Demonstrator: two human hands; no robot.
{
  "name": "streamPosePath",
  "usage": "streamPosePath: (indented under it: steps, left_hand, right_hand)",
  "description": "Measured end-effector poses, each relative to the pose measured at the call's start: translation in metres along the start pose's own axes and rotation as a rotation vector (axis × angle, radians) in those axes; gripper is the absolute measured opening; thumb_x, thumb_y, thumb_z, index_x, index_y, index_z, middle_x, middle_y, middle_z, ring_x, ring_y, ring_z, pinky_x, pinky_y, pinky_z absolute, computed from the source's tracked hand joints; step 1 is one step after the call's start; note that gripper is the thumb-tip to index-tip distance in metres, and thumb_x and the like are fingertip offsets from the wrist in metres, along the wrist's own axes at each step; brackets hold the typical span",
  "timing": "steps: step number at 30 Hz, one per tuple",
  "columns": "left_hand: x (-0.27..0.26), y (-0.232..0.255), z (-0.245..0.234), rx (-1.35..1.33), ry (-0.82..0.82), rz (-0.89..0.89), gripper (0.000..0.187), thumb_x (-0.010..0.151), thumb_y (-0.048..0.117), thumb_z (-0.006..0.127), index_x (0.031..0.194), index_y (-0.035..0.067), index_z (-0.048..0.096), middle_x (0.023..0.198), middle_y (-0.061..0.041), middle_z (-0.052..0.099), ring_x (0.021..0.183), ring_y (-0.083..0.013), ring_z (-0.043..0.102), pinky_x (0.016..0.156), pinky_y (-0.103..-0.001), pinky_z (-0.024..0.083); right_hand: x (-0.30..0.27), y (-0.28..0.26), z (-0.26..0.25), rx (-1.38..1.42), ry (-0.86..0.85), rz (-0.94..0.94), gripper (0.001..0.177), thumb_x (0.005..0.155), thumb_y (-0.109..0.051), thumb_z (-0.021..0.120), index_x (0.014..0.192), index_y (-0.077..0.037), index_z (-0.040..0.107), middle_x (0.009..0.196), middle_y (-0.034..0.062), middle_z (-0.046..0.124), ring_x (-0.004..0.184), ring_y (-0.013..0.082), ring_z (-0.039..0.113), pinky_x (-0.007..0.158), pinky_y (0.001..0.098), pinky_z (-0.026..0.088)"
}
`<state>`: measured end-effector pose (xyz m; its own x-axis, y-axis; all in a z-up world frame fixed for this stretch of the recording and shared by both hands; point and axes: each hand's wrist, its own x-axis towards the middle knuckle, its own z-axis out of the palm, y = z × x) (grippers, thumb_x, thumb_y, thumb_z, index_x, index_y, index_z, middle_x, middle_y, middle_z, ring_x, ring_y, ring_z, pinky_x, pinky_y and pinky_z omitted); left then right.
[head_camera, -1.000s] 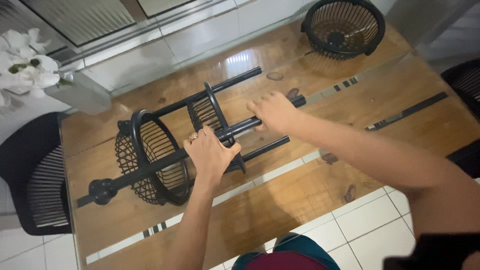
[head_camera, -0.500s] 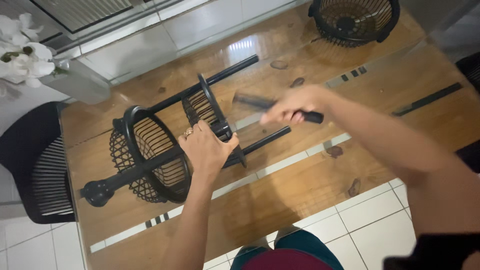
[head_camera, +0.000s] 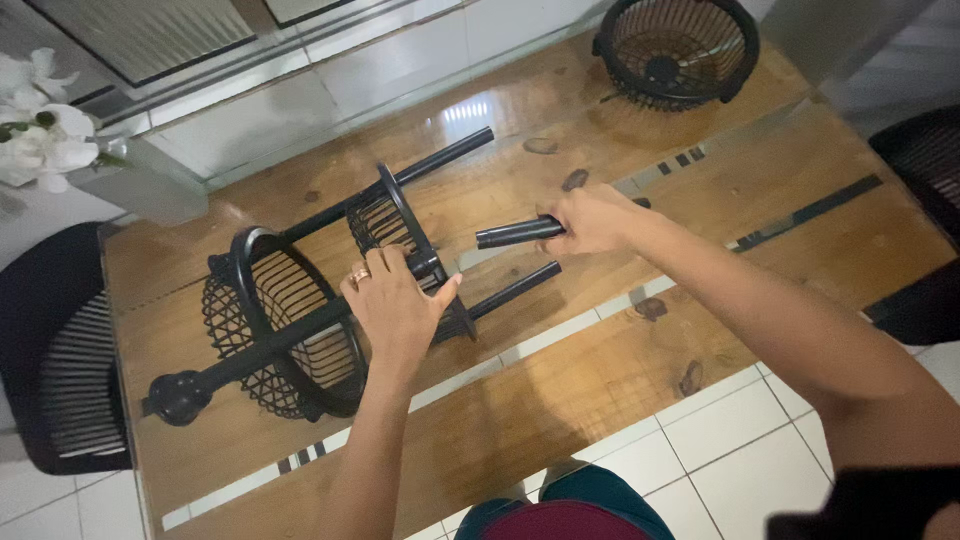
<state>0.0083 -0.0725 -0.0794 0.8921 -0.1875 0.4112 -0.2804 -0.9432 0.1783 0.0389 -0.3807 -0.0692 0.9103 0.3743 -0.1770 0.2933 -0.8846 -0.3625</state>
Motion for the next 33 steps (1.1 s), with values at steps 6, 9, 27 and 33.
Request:
streamPosePath:
  steps: [6,9,27,33]
  left_hand:
    - [0.007,0.007,-0.017,-0.044,-0.011,0.001,0.083,0.063,0.061,0.088,0.117,0.003,0.063,0.109,-0.015,0.062,0.107,-0.0368,0.057,0.099,-0.052,0.038]
    - [0.008,0.014,-0.028,-0.128,0.122,0.131,0.08,0.064,0.051,0.088,0.122,0.002,0.061,0.12,-0.017,0.061,0.118,-0.0388,0.055,0.107,-0.055,0.035]
    - [0.061,0.182,0.117,-0.634,-0.217,0.228,0.026,0.085,0.013,0.074,0.11,0.005,0.069,0.1,-0.016,0.07,0.094,-0.038,0.062,0.082,-0.048,0.049]
    - [0.138,0.293,0.218,-0.645,-0.179,0.196,0.028,0.088,0.016,0.075,0.115,0.008,0.071,0.1,-0.016,0.07,0.094,-0.0395,0.062,0.082,-0.049,0.048]
  right_hand:
    - [-0.01,-0.007,0.006,0.14,-0.12,0.05,0.044,0.084,-0.029,0.068,0.121,-0.013,0.05,0.085,0.0122,0.068,0.08,0.0369,0.068,0.07,0.0477,0.05]
    - [-0.016,-0.013,0.006,0.276,-0.078,-0.01,0.04,0.083,-0.013,0.068,0.12,-0.013,0.051,0.088,0.0121,0.065,0.079,0.0336,0.068,0.068,0.045,0.05]
    - [-0.073,0.173,-0.008,0.355,0.265,-0.114,0.043,0.081,-0.009,0.076,0.122,-0.008,0.064,0.108,0.012,0.065,0.099,0.0352,0.065,0.082,0.0446,0.051]
    - [-0.056,0.349,-0.018,0.268,0.387,-0.111,0.038,0.083,-0.011,0.078,0.12,-0.007,0.071,0.102,0.0141,0.066,0.099,0.0358,0.064,0.086,0.0454,0.05]
